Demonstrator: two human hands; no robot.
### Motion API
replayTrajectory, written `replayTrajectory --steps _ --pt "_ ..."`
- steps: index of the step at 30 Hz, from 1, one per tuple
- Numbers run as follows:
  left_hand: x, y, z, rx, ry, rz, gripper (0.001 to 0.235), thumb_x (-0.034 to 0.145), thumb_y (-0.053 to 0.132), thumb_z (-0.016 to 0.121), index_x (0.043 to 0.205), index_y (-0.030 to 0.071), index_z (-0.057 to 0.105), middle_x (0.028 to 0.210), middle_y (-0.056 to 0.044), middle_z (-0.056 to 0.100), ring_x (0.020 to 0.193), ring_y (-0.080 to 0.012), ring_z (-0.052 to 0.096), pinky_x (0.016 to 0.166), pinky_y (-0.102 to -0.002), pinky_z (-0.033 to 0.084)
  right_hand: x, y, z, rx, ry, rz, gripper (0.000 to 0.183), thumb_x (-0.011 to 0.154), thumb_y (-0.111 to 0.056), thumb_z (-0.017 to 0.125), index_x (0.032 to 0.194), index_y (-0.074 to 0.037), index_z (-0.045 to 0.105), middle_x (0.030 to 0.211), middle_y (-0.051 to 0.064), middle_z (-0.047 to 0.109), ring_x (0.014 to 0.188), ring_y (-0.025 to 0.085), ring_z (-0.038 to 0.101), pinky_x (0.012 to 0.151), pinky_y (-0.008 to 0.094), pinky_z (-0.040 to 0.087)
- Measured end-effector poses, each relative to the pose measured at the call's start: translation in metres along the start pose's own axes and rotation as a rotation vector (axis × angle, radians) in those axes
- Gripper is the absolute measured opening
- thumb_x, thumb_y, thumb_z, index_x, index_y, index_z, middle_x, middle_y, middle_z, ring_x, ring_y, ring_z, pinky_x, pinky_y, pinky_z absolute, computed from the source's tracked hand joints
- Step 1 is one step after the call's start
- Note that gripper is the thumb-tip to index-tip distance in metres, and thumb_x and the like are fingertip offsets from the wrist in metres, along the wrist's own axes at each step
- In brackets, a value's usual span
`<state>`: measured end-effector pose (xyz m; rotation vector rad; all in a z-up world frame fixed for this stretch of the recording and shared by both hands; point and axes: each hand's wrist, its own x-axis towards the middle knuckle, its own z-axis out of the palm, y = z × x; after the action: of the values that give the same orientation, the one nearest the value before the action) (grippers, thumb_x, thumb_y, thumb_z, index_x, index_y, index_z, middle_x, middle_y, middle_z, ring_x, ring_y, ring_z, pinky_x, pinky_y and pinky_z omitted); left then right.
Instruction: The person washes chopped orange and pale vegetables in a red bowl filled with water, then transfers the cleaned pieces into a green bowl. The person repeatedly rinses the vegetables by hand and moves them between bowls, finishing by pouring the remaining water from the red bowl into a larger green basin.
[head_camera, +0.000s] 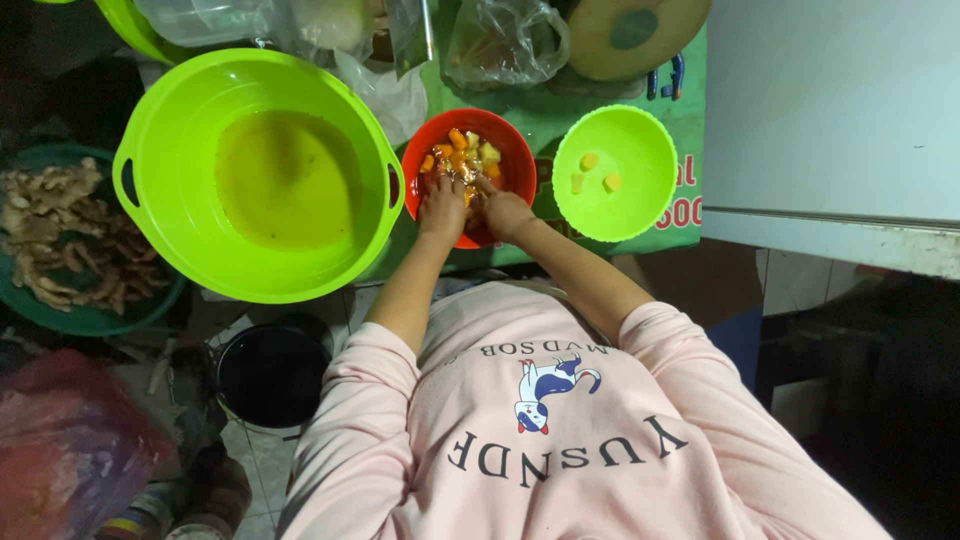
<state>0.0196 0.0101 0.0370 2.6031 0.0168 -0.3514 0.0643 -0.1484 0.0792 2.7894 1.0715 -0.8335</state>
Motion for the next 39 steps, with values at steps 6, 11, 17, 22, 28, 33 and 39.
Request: replayTrajectory --steps 6,11,17,22,28,33,39 --pt "-0.007 0.007 -0.016 -0.119 -0.065 -0.082 0.025 0.097 0.007 0.054 0.121 0.002 0.059 0.127 -0.021 0.056 0.108 -0.0443 0.062 0.088 -0.06 0.051 -0.009 -0.003 -0.03 0.254 -0.125 0.151 0.04 0.088 -0.01 0.055 0.125 -0.015 0.069 0.164 0.011 0.034 0.121 0.031 0.061 0.097 0.044 0.052" --pt "-0.03 0.011 -0.045 -0.013 0.18 0.041 0.04 0.096 0.011 0.058 0.134 0.003 0.058 0.14 -0.02 0.056 0.135 -0.0423 0.05 0.115 -0.059 0.036 -0.019 -0.006 -0.053 0.246 0.313 -0.016 0.032 0.082 -0.003 0.064 0.113 -0.005 0.071 0.123 0.019 0.064 0.124 0.04 0.059 0.097 0.045 0.054" --pt "-0.062 0.021 -0.096 -0.075 0.071 0.113 0.091 0.078 0.053 0.077 0.143 -0.003 0.049 0.151 -0.027 0.044 0.15 -0.0439 0.023 0.122 -0.059 0.005 -0.046 -0.02 -0.081 0.346 0.582 -0.076 0.034 0.084 0.002 0.065 0.118 0.0 0.067 0.116 0.021 0.065 0.103 0.04 0.06 0.088 0.047 0.054" --pt "-0.078 0.01 -0.104 -0.012 -0.087 0.221 0.1 0.067 0.065 0.084 0.137 0.0 0.055 0.152 -0.029 0.04 0.151 -0.0424 0.022 0.122 -0.06 0.001 -0.06 -0.026 -0.09 0.256 0.492 -0.039 0.037 0.078 0.005 0.063 0.114 -0.004 0.067 0.118 0.015 0.066 0.109 0.036 0.062 0.095 0.044 0.055" --pt "-0.076 -0.001 -0.086 -0.028 -0.028 0.247 0.087 0.071 0.06 0.082 0.138 0.008 0.061 0.15 -0.025 0.047 0.149 -0.0425 0.032 0.126 -0.059 0.004 -0.068 -0.024 -0.084 0.27 0.567 -0.079 0.05 0.075 0.008 0.063 0.124 0.001 0.067 0.114 0.018 0.065 0.106 0.037 0.061 0.091 0.043 0.055" --pt "-0.071 -0.001 -0.08 -0.075 -0.039 0.204 0.091 0.072 0.066 0.078 0.138 0.006 0.059 0.146 -0.024 0.051 0.144 -0.0409 0.038 0.123 -0.057 0.006 -0.071 -0.02 -0.067 0.437 0.412 0.028 0.046 0.076 0.009 0.065 0.121 -0.003 0.068 0.106 0.017 0.069 0.097 0.036 0.067 0.084 0.042 0.057" --pt "-0.071 -0.001 -0.077 -0.087 -0.007 0.196 0.095 0.075 0.068 0.073 0.146 0.007 0.056 0.144 -0.026 0.053 0.141 -0.0403 0.042 0.124 -0.057 0.003 -0.064 0.034 -0.048 1.347 0.507 0.382 0.045 0.086 0.006 0.067 0.129 0.0 0.06 0.111 0.011 0.072 0.098 0.021 0.072 0.082 0.032 0.059"
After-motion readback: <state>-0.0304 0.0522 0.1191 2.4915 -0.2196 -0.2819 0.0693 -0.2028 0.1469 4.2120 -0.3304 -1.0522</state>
